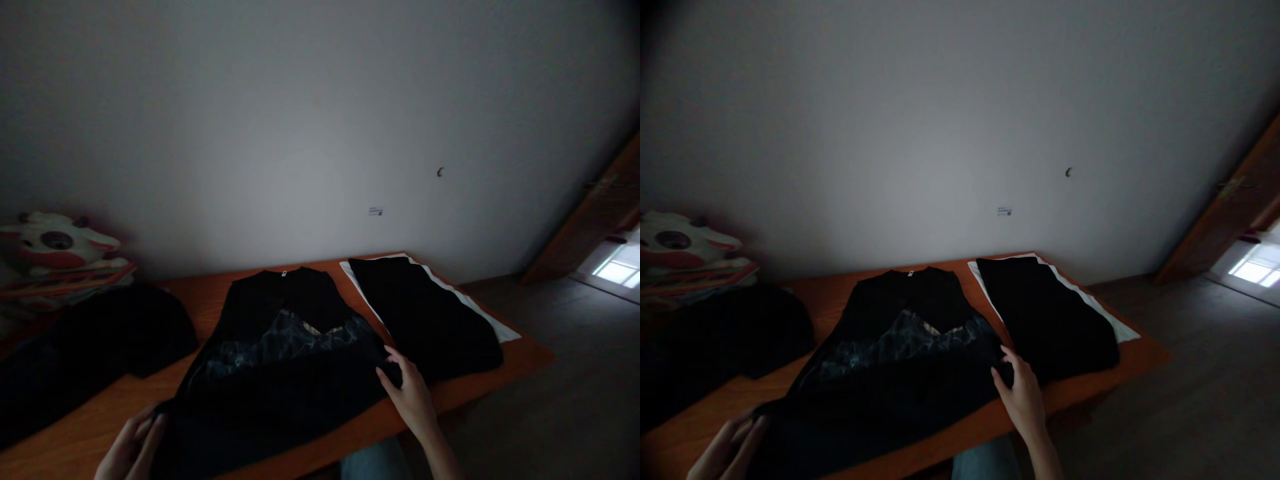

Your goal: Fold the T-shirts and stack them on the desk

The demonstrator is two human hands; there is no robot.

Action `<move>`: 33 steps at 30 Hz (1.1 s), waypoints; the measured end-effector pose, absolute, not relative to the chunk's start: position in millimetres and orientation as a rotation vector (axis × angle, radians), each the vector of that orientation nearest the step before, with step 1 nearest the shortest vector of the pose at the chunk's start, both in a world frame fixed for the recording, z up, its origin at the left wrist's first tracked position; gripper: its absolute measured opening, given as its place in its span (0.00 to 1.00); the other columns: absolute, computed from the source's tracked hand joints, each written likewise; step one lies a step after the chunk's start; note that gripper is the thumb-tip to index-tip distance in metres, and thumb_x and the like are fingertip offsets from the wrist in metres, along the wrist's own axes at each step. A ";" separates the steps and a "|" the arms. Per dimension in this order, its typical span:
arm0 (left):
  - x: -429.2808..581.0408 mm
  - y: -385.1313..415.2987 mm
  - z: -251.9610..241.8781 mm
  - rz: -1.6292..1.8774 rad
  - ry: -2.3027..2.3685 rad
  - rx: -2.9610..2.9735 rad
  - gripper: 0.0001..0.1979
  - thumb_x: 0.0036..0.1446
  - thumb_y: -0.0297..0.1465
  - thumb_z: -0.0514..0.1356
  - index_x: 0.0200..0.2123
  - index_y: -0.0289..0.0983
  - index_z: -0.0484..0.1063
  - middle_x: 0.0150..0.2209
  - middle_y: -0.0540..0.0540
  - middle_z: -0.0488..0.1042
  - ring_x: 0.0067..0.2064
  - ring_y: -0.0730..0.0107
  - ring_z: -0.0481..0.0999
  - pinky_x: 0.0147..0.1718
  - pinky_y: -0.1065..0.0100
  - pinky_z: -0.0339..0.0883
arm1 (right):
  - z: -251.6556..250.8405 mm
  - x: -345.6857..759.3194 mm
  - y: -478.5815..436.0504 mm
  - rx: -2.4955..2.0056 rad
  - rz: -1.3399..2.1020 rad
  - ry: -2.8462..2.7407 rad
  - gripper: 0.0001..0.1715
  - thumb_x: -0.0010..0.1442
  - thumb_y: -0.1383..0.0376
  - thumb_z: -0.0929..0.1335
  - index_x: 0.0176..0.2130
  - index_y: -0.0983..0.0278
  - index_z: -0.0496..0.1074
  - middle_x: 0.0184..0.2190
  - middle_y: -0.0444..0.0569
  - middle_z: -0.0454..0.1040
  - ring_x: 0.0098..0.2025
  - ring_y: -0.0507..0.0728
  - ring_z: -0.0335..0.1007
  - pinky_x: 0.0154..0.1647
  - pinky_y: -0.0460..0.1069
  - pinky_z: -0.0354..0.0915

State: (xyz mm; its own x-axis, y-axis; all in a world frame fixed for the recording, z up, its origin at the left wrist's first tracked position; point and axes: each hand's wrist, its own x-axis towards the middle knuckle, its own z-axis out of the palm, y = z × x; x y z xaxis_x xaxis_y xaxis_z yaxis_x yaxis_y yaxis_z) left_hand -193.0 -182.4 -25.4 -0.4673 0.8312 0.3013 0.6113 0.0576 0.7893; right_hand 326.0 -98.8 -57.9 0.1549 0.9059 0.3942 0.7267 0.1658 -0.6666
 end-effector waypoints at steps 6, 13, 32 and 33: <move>-176.1 -177.7 -10.4 1.285 2.091 1.521 0.31 0.45 0.63 0.60 0.37 0.43 0.78 0.35 0.49 0.84 0.40 0.56 0.84 0.38 0.66 0.79 | -45.5 330.4 -75.0 -1.609 0.385 -1.679 0.26 0.58 0.43 0.68 0.43 0.59 0.76 0.31 0.50 0.76 0.36 0.63 0.77 0.40 0.56 0.72; -170.7 -184.7 12.5 1.398 2.222 1.254 0.32 0.45 0.66 0.56 0.33 0.44 0.76 0.33 0.53 0.82 0.43 0.54 0.82 0.41 0.60 0.79 | -33.4 336.1 -58.8 -1.348 0.643 -1.620 0.24 0.61 0.43 0.66 0.39 0.59 0.74 0.37 0.53 0.78 0.41 0.64 0.77 0.45 0.56 0.72; -200.4 -154.2 -4.6 0.867 2.041 1.856 0.27 0.53 0.46 0.62 0.55 0.43 0.72 0.50 0.43 0.80 0.50 0.54 0.81 0.52 0.58 0.74 | -5.4 343.3 -71.6 -1.153 0.683 -2.151 0.16 0.60 0.64 0.70 0.49 0.55 0.75 0.52 0.49 0.72 0.55 0.59 0.71 0.60 0.53 0.65; -201.4 -151.3 -2.4 0.789 2.007 1.961 0.22 0.53 0.44 0.62 0.51 0.45 0.76 0.51 0.44 0.80 0.50 0.55 0.81 0.52 0.59 0.73 | -3.5 342.0 -70.8 -1.170 0.687 -2.115 0.12 0.62 0.61 0.69 0.47 0.56 0.75 0.49 0.49 0.74 0.53 0.59 0.73 0.58 0.52 0.67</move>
